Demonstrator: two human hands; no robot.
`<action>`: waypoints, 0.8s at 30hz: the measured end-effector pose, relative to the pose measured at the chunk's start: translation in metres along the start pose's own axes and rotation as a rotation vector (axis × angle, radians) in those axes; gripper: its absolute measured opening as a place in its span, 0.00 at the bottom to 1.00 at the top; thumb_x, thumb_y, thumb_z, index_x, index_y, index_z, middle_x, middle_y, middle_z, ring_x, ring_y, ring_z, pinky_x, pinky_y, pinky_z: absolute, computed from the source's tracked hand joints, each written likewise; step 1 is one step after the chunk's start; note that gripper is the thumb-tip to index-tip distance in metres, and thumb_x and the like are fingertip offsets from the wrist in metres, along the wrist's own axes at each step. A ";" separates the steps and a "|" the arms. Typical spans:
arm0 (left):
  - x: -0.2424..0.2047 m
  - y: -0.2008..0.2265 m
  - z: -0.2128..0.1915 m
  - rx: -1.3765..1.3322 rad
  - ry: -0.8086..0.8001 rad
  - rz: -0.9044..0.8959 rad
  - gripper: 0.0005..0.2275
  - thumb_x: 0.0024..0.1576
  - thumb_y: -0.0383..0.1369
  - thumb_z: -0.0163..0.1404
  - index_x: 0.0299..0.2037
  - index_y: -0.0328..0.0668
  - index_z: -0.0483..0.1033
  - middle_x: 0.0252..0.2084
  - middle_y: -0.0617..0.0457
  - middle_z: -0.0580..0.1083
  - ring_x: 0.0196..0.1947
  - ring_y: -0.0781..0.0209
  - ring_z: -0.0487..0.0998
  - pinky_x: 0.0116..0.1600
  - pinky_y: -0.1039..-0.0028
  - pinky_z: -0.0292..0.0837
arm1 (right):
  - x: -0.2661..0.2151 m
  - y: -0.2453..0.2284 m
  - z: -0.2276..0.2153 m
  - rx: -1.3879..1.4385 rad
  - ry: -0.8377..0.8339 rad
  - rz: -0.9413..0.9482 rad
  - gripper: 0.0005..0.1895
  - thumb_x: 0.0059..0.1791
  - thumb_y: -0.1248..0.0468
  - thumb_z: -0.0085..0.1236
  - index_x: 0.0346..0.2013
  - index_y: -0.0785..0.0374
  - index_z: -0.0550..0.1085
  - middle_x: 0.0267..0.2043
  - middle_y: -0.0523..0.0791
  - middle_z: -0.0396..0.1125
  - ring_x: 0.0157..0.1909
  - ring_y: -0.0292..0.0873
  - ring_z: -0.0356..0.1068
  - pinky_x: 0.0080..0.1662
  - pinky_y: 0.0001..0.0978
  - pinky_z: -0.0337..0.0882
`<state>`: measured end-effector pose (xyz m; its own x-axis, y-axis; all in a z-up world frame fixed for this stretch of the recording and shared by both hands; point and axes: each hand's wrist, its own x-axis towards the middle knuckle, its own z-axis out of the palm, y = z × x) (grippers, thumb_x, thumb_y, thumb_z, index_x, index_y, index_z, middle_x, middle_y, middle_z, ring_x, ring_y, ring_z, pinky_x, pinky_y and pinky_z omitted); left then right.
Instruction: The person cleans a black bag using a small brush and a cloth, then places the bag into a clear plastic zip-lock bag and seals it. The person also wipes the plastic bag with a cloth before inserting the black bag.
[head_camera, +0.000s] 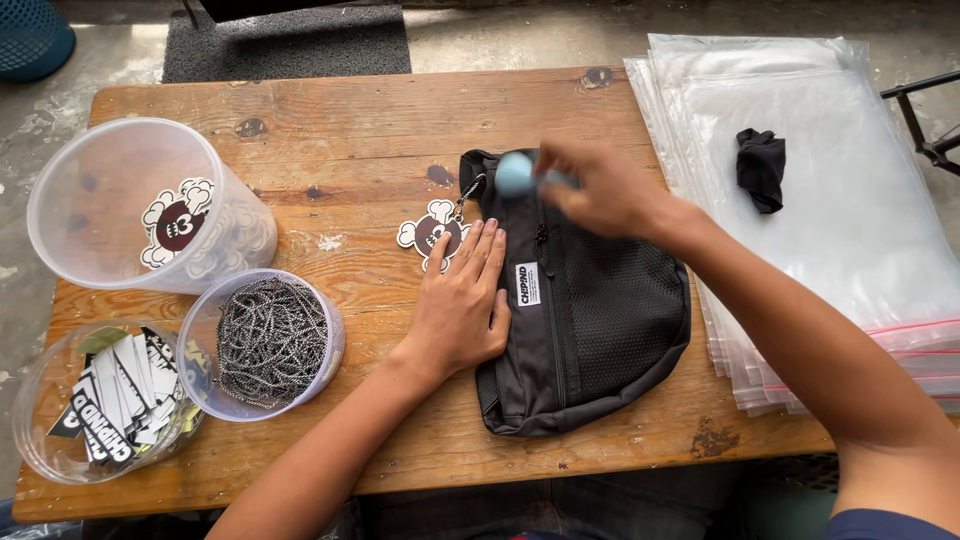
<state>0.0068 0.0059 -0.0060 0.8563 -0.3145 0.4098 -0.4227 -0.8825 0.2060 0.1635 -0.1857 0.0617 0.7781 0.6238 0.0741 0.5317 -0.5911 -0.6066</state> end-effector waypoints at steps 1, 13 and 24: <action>0.000 -0.001 0.001 -0.003 0.003 0.003 0.32 0.50 0.36 0.44 0.66 0.26 0.62 0.68 0.32 0.65 0.71 0.43 0.62 0.70 0.46 0.48 | -0.003 0.005 -0.001 -0.004 0.002 0.002 0.10 0.46 0.61 0.60 0.42 0.50 0.76 0.33 0.48 0.73 0.45 0.57 0.74 0.46 0.51 0.70; -0.002 -0.003 0.009 0.039 0.006 0.009 0.32 0.50 0.36 0.44 0.67 0.28 0.62 0.69 0.34 0.64 0.71 0.44 0.61 0.70 0.46 0.47 | -0.014 0.024 -0.023 0.027 0.047 0.159 0.09 0.47 0.64 0.61 0.42 0.58 0.75 0.38 0.56 0.74 0.49 0.61 0.74 0.49 0.54 0.72; -0.002 -0.004 0.008 0.028 -0.008 0.001 0.32 0.51 0.36 0.44 0.68 0.29 0.62 0.70 0.35 0.63 0.71 0.44 0.61 0.70 0.47 0.48 | -0.010 0.030 -0.029 -0.384 0.238 0.082 0.07 0.53 0.67 0.53 0.45 0.60 0.75 0.36 0.54 0.74 0.39 0.57 0.77 0.42 0.50 0.76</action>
<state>0.0097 0.0074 -0.0150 0.8579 -0.3183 0.4033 -0.4155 -0.8915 0.1802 0.1809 -0.2245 0.0656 0.8540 0.4588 0.2453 0.5158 -0.8081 -0.2845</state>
